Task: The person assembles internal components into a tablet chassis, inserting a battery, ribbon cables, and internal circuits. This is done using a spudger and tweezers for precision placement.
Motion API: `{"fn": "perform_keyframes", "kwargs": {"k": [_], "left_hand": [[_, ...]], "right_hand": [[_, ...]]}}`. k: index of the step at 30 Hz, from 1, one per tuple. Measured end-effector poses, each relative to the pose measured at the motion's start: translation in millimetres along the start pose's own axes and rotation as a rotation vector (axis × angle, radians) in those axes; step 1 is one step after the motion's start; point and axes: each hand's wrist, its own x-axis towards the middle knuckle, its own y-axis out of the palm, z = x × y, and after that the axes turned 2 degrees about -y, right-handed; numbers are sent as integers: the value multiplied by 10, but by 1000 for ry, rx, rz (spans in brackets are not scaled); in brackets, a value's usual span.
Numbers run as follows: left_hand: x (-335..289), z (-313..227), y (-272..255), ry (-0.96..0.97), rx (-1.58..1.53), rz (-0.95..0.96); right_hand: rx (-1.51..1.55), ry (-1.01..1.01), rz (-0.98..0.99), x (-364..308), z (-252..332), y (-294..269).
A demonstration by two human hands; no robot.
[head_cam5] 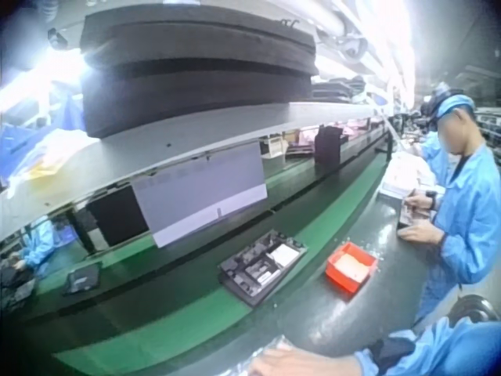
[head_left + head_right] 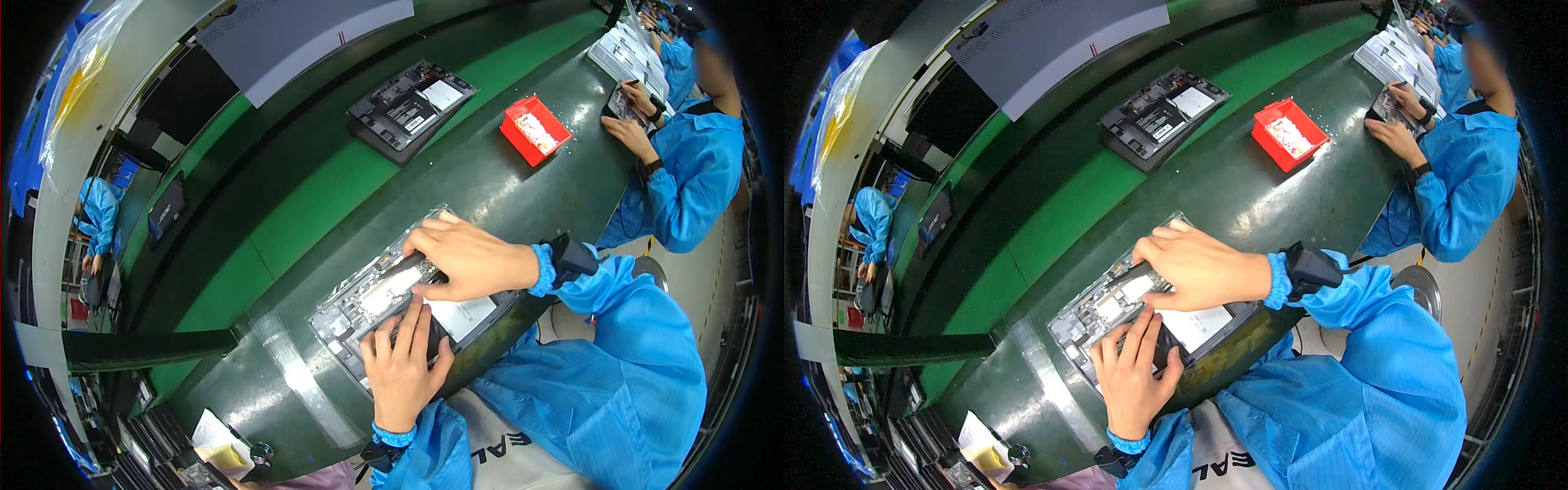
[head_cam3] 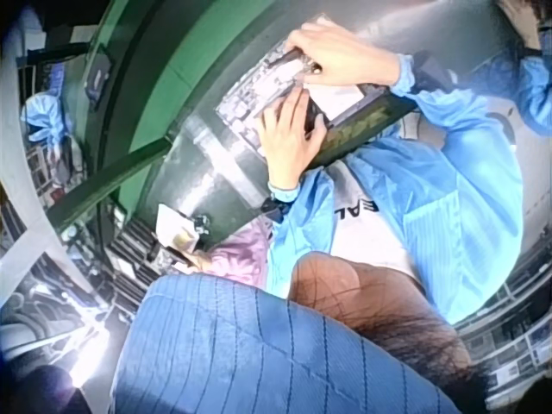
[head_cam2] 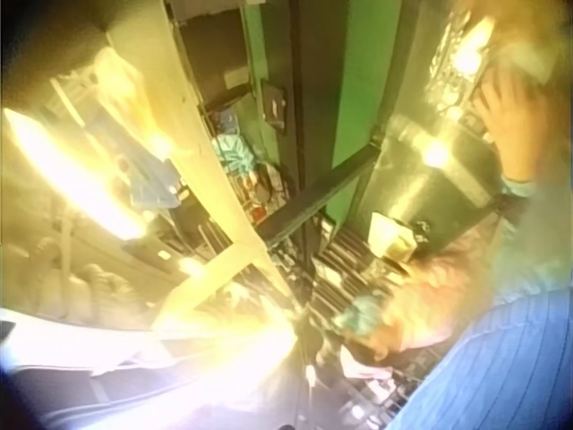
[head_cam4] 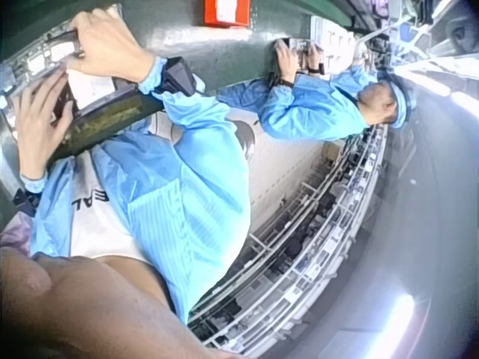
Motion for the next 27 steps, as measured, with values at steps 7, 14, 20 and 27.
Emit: {"fn": "perform_keyframes", "kwargs": {"k": [7,14,20,27], "left_hand": [[-23,-1,-31,-13,7,17],[-4,10,-56,4,6,29],[47,-9,-33,43,-37,11],[-224,-39,-110,-15,-11,1]], "right_hand": [[69,109,-9,103,71,65],[-150,-488,-64,-59,-209,88],[-217,-568,-79,-148,-236,20],[-408,-636,-84,-93,-10,346]]}}
